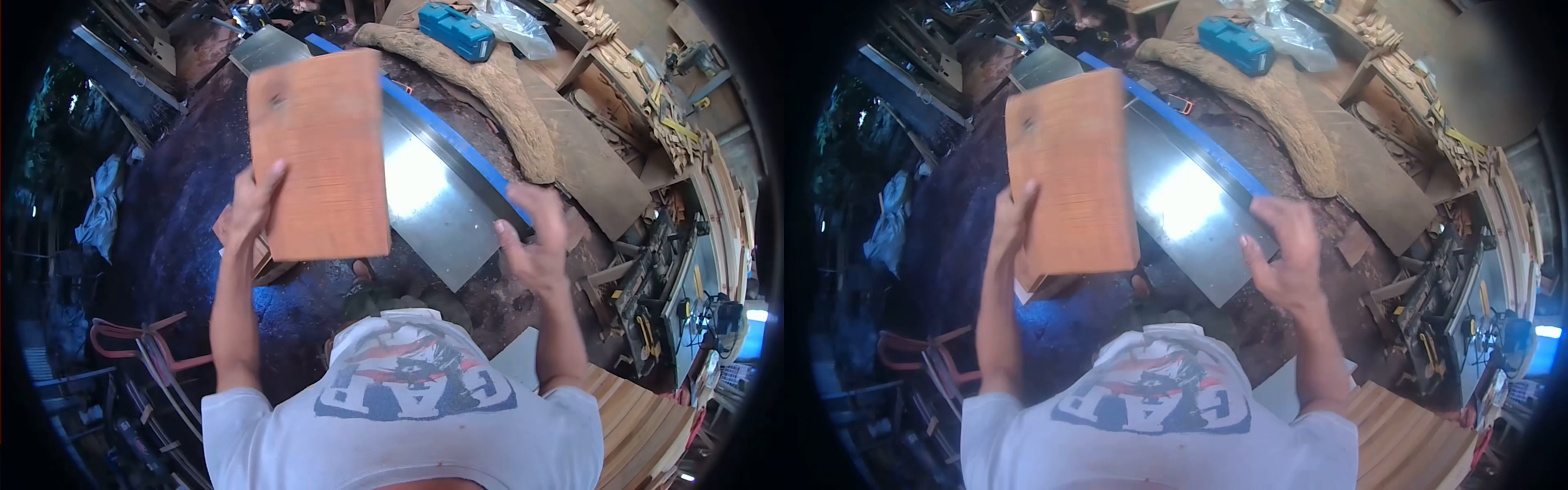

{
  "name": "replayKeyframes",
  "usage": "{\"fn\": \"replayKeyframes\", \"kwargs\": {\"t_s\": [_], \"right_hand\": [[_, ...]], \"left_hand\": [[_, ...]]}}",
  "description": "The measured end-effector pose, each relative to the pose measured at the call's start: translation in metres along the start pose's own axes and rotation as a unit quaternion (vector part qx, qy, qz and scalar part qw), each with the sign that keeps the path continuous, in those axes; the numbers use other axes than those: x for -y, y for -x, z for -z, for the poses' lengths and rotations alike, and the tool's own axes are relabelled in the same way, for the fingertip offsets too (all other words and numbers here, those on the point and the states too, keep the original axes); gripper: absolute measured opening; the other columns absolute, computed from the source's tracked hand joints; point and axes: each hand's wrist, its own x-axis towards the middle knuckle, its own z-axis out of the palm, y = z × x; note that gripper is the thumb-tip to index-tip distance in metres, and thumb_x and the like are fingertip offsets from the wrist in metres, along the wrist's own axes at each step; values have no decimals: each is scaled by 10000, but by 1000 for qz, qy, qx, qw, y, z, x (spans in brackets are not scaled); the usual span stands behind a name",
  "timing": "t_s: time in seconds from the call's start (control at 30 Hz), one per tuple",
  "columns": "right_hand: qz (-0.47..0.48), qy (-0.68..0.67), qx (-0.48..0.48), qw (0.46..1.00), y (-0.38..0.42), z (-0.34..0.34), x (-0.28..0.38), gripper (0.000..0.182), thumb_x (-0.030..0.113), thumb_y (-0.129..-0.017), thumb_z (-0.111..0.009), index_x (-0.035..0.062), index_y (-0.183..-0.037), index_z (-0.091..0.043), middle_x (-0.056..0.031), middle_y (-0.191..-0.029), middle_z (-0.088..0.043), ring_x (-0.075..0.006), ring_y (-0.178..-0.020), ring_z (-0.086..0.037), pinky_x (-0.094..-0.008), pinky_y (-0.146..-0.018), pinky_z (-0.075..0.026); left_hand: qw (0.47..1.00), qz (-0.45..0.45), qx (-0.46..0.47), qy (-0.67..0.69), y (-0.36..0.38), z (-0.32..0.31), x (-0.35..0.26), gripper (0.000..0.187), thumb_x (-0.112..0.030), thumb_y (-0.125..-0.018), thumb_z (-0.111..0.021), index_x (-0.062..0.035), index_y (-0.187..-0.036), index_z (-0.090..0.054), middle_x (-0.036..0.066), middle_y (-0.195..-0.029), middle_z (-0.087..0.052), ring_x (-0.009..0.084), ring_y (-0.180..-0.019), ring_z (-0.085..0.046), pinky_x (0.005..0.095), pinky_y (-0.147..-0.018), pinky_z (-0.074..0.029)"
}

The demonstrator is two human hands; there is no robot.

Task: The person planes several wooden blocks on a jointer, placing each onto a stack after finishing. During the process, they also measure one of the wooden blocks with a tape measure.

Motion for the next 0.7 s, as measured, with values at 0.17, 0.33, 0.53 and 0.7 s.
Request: {"fn": "replayKeyframes", "kwargs": {"t_s": [0.17,0.33,0.53,0.7], "right_hand": [[185,271,101,939,-103,8,52,656,220,-804,-813,21,-1378,-566,-215,-1322,-636,-416,-1225,-596,-514,-1006,-502],[-96,217,321,917,-96,-75,-10,743,351,-780,-832,20,-1385,-555,-212,-1286,-666,-417,-1169,-656,-479,-1000,-530],[-230,110,123,959,-39,-30,-28,706,235,-737,-867,15,-1347,-589,-207,-1225,-695,-335,-1123,-700,-418,-984,-542],[-388,89,88,913,10,34,-9,738,171,-664,-908,-19,-1305,-596,-161,-1174,-675,-263,-1102,-655,-392,-1007,-503]], "left_hand": [[766,-421,103,-474,-54,-67,-88,578,-410,-708,-899,-56,-1109,-679,115,-1004,-665,333,-971,-666,456,-851,-543],[672,-545,205,-458,-110,-146,-58,572,-458,-688,-869,-93,-1089,-688,49,-1028,-666,248,-1019,-624,407,-910,-467],[866,-464,-49,-180,-81,-133,-20,581,-202,-745,-874,-22,-1260,-677,140,-1321,-665,353,-1212,-616,461,-1028,-486],[962,-158,-122,-188,-9,-86,127,456,-62,-877,-757,51,-1305,-647,226,-1263,-670,419,-1182,-623,478,-1033,-496]]}}
